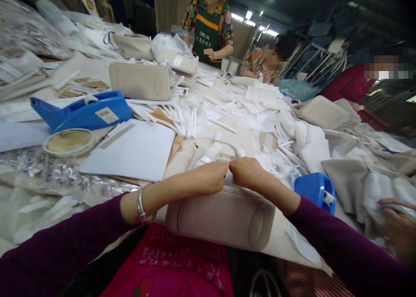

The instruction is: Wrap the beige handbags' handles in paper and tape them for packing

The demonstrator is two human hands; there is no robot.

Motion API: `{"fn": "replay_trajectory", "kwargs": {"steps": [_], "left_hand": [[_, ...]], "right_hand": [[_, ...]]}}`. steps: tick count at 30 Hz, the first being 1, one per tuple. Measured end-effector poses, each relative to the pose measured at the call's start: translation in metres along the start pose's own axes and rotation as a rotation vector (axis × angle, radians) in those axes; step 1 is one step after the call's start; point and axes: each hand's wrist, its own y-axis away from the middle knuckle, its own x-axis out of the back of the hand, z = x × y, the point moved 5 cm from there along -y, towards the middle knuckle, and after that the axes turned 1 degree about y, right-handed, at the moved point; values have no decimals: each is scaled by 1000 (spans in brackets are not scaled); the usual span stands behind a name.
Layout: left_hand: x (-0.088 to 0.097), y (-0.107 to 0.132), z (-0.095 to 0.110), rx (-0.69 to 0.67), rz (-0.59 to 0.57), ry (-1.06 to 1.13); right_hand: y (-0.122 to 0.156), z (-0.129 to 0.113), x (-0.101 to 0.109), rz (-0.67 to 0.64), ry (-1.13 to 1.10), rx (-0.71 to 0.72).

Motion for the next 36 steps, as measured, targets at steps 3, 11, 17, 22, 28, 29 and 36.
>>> {"fn": "replay_trajectory", "kwargs": {"steps": [3, 11, 17, 22, 28, 29, 36], "left_hand": [[19, 16, 8, -63, 34, 42], [50, 114, -18, 126, 477, 43], [18, 126, -30, 178, 538, 136], [10, 130, -35, 186, 621, 265], [-19, 157, -65, 343, 709, 653], [-25, 158, -66, 339, 677, 716], [-31, 148, -60, 222, 472, 826]], "right_hand": [[16, 23, 6, 82, -257, -52], [127, 18, -20, 695, -573, 210], [100, -41, -32, 696, -381, 281], [75, -58, -33, 615, -292, 281], [73, -54, -42, 656, -286, 386], [73, -53, -44, 658, -295, 388], [77, -44, -61, 721, -187, 448]]}}
